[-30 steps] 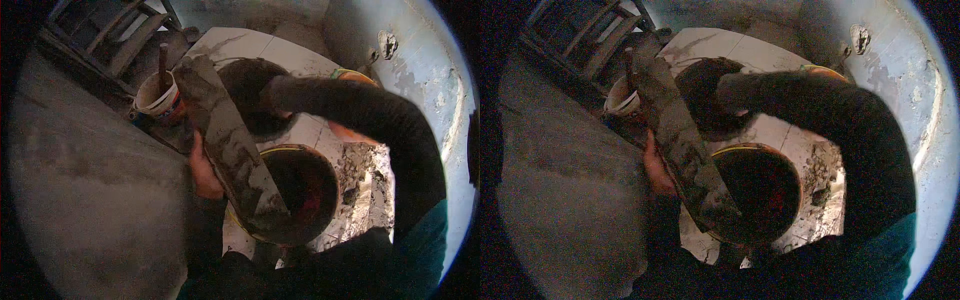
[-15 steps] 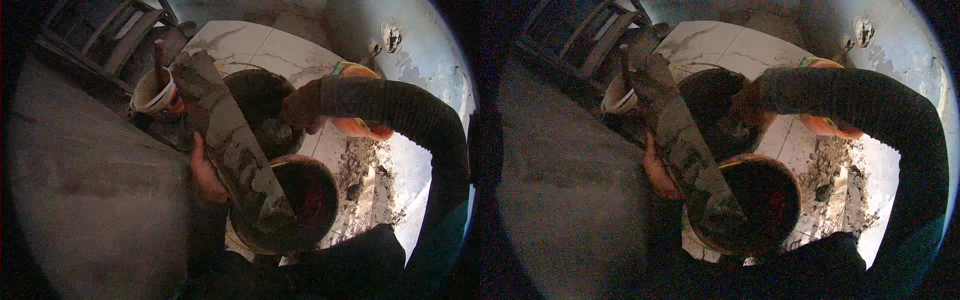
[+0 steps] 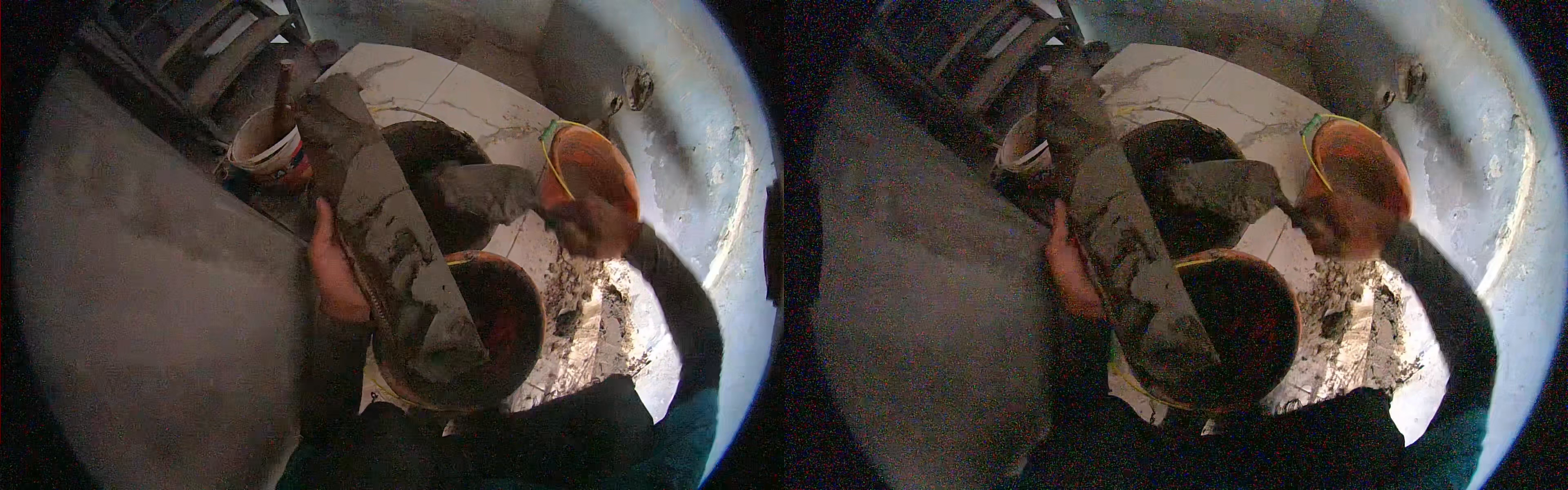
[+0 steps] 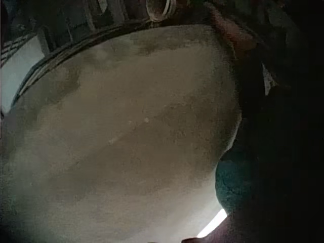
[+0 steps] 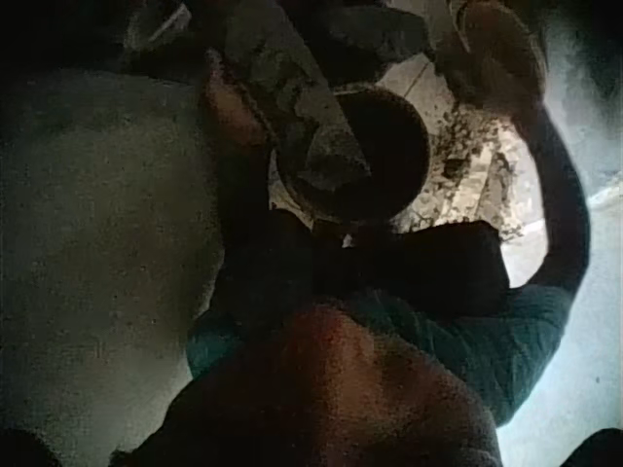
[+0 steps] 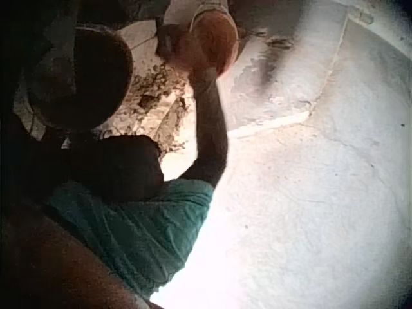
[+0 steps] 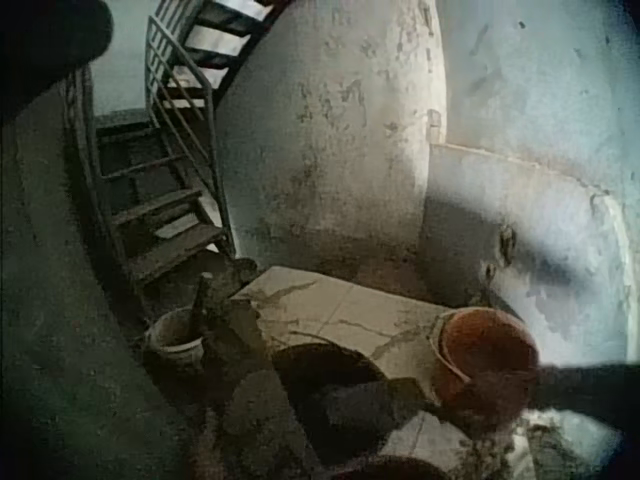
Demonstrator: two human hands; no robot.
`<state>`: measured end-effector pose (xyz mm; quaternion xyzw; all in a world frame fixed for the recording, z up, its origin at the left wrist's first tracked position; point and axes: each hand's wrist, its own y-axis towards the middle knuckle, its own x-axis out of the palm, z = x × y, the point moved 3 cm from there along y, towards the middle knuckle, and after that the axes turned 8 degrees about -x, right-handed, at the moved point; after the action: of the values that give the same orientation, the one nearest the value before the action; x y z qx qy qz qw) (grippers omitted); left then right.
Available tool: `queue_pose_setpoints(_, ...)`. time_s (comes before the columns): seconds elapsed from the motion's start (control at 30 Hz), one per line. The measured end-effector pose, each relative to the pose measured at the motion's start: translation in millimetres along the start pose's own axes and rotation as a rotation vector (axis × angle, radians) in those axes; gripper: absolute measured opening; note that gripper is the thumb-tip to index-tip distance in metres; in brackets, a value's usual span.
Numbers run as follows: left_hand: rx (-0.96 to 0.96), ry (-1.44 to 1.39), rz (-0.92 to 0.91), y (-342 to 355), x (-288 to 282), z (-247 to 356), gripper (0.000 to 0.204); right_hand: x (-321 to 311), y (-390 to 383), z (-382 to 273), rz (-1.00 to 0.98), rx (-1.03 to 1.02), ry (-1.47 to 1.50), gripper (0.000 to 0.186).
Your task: Applying mortar to a tile and securing it to the floor surface.
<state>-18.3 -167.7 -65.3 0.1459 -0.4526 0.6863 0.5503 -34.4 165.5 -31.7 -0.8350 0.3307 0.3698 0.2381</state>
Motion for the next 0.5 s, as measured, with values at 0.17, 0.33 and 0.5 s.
queue_pose_setpoints(0.17, -0.157, -0.126, -0.187, 1.6, 1.5, -14.9, 0.055, 53.6, -39.5, -35.7, 0.243, -0.151, -0.106, 0.04)
queue_pose_setpoints(0.33, 0.031, 0.171, 0.011, 10.3, -7.1, -29.8, 0.055, 109.1, -45.7, -37.8, 0.42, -0.11, -0.473, 0.05)
queue_pose_setpoints(0.5, 0.099, 0.321, 0.175, 16.7, -22.6, -32.8, 0.055, 89.6, -66.8, -19.4, 0.346, -0.192, -0.666, 0.058)
